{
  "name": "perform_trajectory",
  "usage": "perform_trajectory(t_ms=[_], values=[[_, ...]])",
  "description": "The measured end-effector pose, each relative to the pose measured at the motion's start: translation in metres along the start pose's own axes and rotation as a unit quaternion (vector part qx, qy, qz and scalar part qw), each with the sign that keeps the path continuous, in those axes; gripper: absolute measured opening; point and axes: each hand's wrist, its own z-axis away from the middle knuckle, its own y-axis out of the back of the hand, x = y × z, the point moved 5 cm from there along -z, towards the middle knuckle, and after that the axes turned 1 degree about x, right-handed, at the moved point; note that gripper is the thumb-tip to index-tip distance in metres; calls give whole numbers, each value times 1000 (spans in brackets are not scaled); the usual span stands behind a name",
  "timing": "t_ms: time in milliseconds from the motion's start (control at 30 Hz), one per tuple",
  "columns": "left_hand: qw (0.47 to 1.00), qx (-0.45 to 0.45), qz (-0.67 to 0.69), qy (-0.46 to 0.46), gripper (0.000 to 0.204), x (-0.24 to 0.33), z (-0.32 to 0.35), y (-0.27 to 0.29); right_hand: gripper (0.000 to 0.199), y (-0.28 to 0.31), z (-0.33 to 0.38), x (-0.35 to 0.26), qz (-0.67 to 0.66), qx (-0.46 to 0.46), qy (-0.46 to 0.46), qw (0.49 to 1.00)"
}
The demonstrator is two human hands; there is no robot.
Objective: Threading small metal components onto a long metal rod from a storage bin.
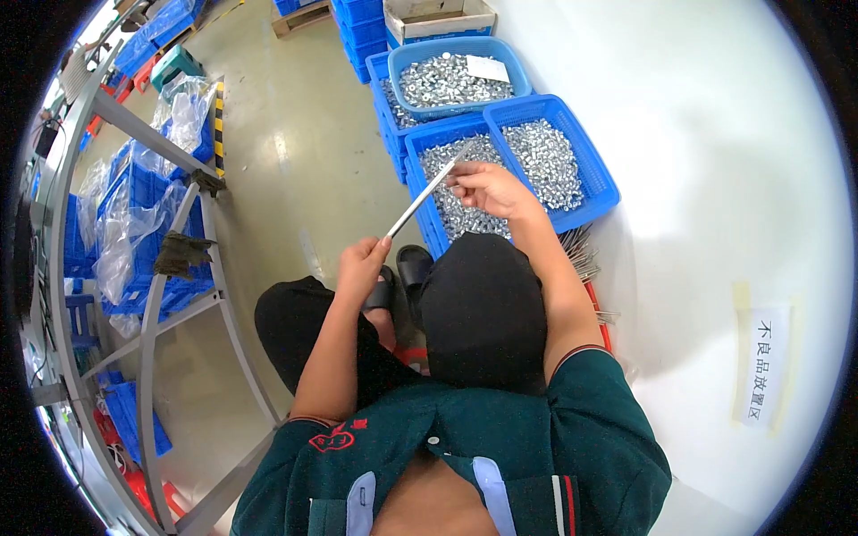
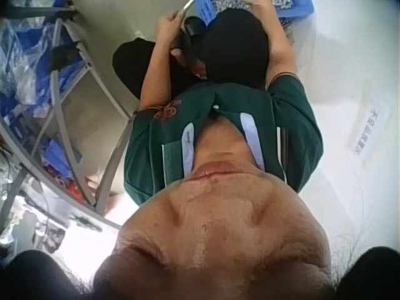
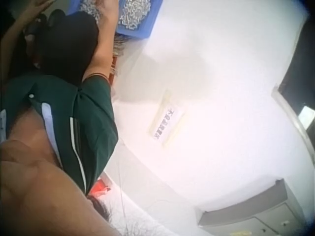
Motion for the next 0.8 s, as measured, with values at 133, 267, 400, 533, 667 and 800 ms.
perform_trajectory(t_ms=[133, 267, 400, 533, 667, 800], values=[[1000, -6, -2, -14, 36, -2, -2, -1, 15, 33, -2, -6, -68, 66, 53, 994], [1000, -11, 5, -5, 36, 0, 0, 0, 15, 43, -3, -10, -141, 102, 69, 982], [1000, -28, -4, -7, 37, 3, 2, 0, 19, 44, -4, -12, -240, 84, 63, 965], [999, -30, -4, -11, 37, 1, 3, -1, 21, 43, -5, -16, -228, 46, 57, 971], [1000, -30, -5, -8, 36, 0, 2, -1, 22, 35, -2, -22, -174, 46, 66, 982], [1000, -22, 9, -4, 36, -1, 3, 0, 20, 34, 5, -39, 47, 110, 105, 987]])
